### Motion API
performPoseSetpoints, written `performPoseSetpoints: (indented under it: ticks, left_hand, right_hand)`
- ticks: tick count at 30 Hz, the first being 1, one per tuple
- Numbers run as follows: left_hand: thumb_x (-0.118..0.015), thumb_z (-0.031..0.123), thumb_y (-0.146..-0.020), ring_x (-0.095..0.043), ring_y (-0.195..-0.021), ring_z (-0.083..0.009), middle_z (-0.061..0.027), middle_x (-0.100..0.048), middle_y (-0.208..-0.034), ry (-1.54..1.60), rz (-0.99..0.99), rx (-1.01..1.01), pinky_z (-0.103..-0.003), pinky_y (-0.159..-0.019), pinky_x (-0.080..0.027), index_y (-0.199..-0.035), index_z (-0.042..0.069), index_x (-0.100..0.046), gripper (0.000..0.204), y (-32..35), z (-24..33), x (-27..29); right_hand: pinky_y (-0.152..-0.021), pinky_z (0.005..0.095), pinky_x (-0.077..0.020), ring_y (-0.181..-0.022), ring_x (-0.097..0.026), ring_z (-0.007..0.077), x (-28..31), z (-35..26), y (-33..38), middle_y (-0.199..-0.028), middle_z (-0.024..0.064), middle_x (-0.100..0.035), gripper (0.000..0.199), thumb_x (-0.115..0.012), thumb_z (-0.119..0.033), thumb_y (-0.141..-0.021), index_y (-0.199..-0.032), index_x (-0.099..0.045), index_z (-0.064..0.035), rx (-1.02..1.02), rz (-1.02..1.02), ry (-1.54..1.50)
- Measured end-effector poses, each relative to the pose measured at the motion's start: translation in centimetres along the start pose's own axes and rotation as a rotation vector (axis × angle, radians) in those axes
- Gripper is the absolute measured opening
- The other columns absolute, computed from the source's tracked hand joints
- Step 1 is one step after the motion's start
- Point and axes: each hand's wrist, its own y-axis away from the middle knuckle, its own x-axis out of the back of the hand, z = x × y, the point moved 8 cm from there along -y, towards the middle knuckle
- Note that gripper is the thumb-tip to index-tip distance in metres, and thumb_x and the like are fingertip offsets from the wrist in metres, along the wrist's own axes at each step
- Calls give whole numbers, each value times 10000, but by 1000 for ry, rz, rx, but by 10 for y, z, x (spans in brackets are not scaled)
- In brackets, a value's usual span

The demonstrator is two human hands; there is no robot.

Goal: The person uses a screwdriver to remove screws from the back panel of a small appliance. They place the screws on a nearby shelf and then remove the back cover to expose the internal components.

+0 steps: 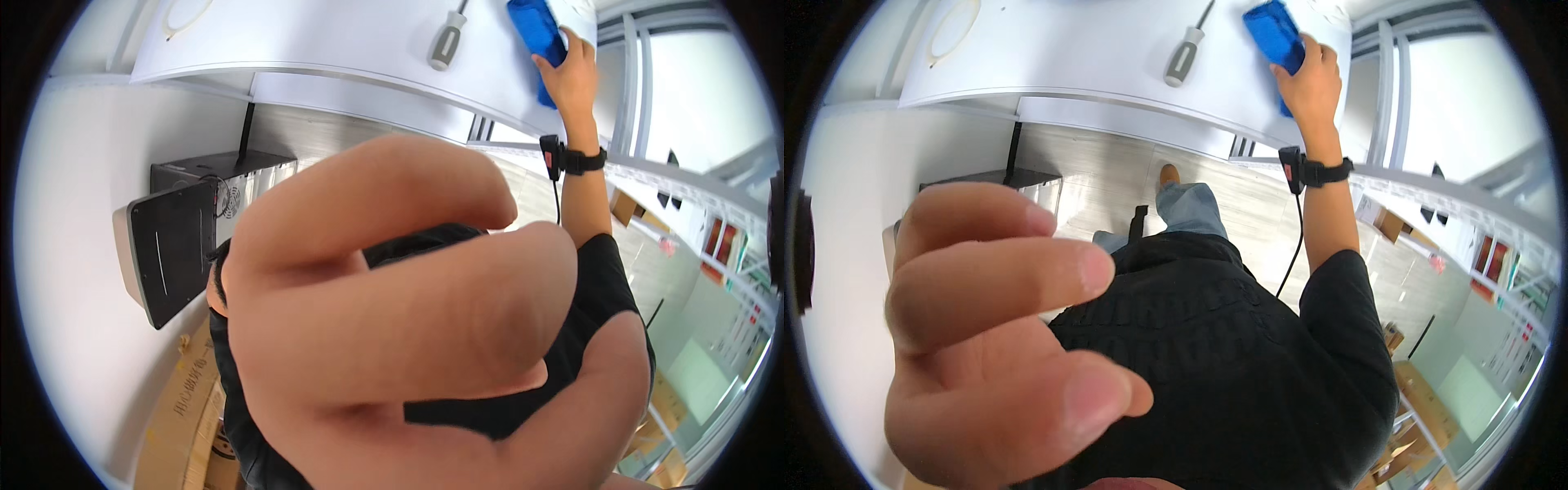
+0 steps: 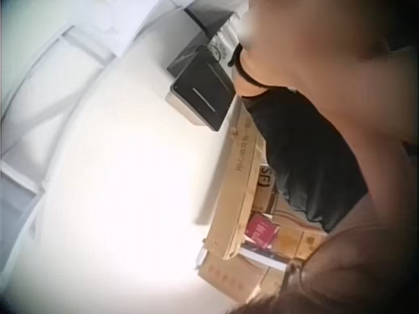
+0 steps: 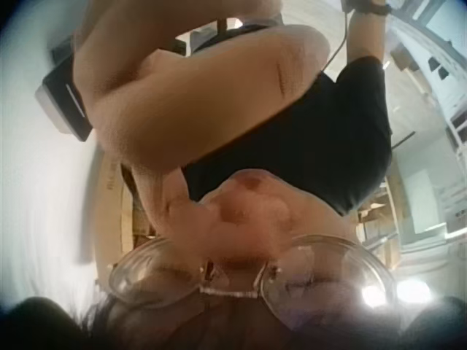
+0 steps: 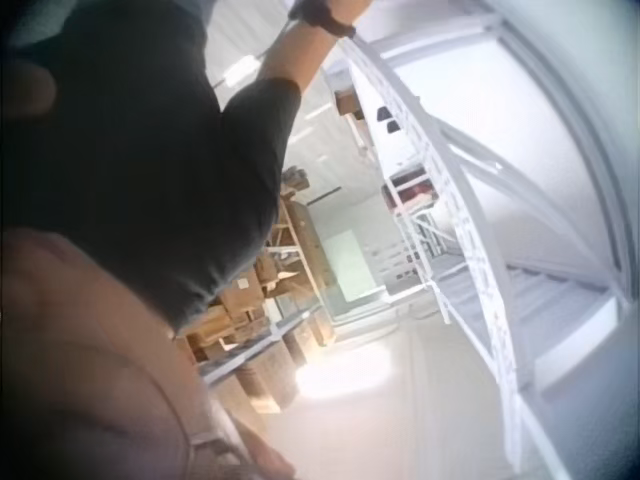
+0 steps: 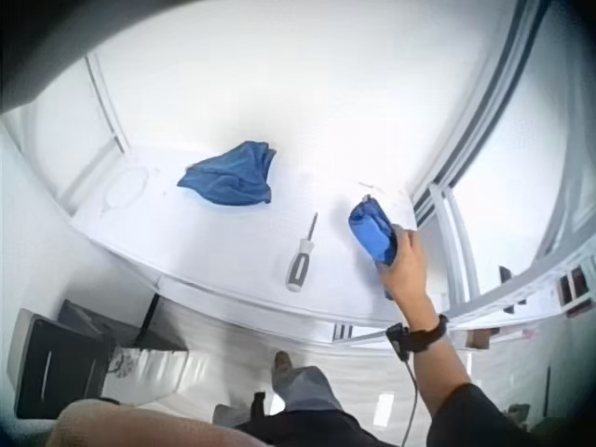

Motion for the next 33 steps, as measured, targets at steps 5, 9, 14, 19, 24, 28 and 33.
performPoseSetpoints:
  ticks: [5, 9, 14, 19, 24, 28, 33]
  left_hand:
    - [-684, 175, -750, -589, -833, -251, -107, -580, -1012, 144, 391, 85, -377, -734, -474, -1104, 95, -528, 395, -14, -108, 7]
    - [-623, 0, -796, -603, -853, -189, -141, -617, -952, 202, 799, 422, -309, -805, -479, -1100, -69, -566, 317, 85, -196, -23]
    - [-578, 35, -870, -553, -837, -102, -20, -601, -877, 701, 947, 939, -237, -753, -439, -1131, 61, -590, 262, 218, -296, -124]
    - [-557, 151, -884, -605, -834, -121, -29, -638, -939, 951, 1050, 1241, -245, -738, -454, -1119, 96, -585, 244, 311, -283, -128]
    - [-537, 161, -905, -608, -860, -129, -55, -622, -979, 1066, 989, 1197, -250, -755, -469, -1172, 46, -538, 291, 342, -278, -147]
    - [-507, 186, -931, -623, -890, -156, -75, -629, -1009, 1100, 996, 1088, -275, -779, -485, -1193, 38, -526, 301, 384, -297, -105]
    - [-385, 209, -991, -649, -906, -212, -147, -622, -1114, 1215, 1127, 897, -302, -783, -529, -1253, -11, -469, 352, 440, -315, -38]
  right_hand:
    - [-695, 370, -483, -820, -603, 292, 27, 24, -48, -932, 144, -610, 468, -750, -274, -719, -1105, -590, -61, 168, -75, -63]
    - [-615, 416, -500, -668, -629, 331, -21, -3, -34, -785, 126, -625, 700, -667, -492, -788, -1258, -440, -26, -56, -479, -73]
    - [-836, 432, -487, -975, -612, 387, -66, -10, -45, -1189, 235, -566, 867, -707, -456, -725, -1389, -302, -72, 4, -521, 196]
    - [-683, 369, -523, -757, -653, 276, -67, -17, -13, -970, 192, -636, 722, -666, -188, -726, -1362, -339, -83, 8, -475, 126]
    - [-672, 253, -440, -757, -556, 149, -32, -56, 18, -882, 99, -587, 593, -576, -28, -785, -1337, -360, -62, -207, -630, -424]
    - [-665, 247, -447, -769, -556, 145, -49, -183, 84, -929, 103, -596, 538, -540, -49, -784, -1307, -419, -60, -103, -957, -735]
    - [-577, 243, -464, -754, -568, 151, -108, -336, 212, -980, 105, -599, 478, -540, -69, -771, -1248, -520, -50, -216, -1342, -1089]
